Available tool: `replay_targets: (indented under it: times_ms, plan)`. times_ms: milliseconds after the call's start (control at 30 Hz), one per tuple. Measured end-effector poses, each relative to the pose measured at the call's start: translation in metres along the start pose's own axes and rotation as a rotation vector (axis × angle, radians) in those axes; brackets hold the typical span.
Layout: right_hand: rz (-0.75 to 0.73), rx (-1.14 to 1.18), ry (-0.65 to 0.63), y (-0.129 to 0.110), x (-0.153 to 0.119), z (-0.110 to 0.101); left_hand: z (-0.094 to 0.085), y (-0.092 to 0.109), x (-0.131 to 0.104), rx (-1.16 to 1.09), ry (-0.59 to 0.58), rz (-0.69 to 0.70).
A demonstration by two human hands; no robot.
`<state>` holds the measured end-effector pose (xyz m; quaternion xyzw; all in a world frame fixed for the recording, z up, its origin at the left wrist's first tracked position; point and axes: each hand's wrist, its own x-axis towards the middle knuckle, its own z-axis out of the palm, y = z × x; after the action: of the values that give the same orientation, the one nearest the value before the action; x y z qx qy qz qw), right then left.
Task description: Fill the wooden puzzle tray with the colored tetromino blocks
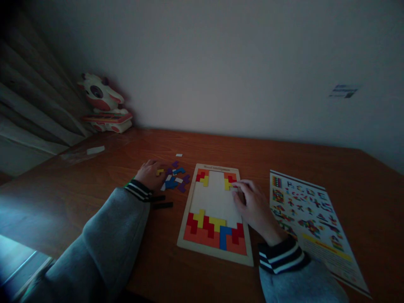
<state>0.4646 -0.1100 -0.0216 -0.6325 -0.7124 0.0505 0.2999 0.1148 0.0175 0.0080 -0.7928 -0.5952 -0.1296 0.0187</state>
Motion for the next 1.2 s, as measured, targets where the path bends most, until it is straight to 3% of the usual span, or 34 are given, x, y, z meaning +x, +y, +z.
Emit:
replay_targets:
  times_ms: [133, 300, 533, 700, 1033, 1200]
  plan:
    - [-0.010, -0.010, 0.008, 0.001, 0.000, 0.001, -0.005, -0.005, -0.001, 0.047, -0.062, -0.082]
    - [-0.027, -0.015, 0.007, 0.004, 0.000, 0.002, -0.008, 0.000, -0.001, 0.017, -0.045, -0.083]
    - [-0.025, -0.021, 0.011, 0.004, -0.001, 0.002, -0.003, -0.003, 0.000, 0.008, 0.006, -0.002]
    - [0.006, -0.004, 0.011, 0.002, 0.000, 0.001, -0.006, 0.000, -0.003, 0.079, -0.067, -0.001]
    - [-0.018, -0.004, 0.020, 0.002, 0.000, 0.001, -0.001, -0.003, -0.001, 0.104, -0.034, 0.032]
    - [-0.027, 0.001, 0.010, 0.002, 0.000, 0.001, 0.005, -0.004, 0.000, 0.048, 0.000, 0.148]
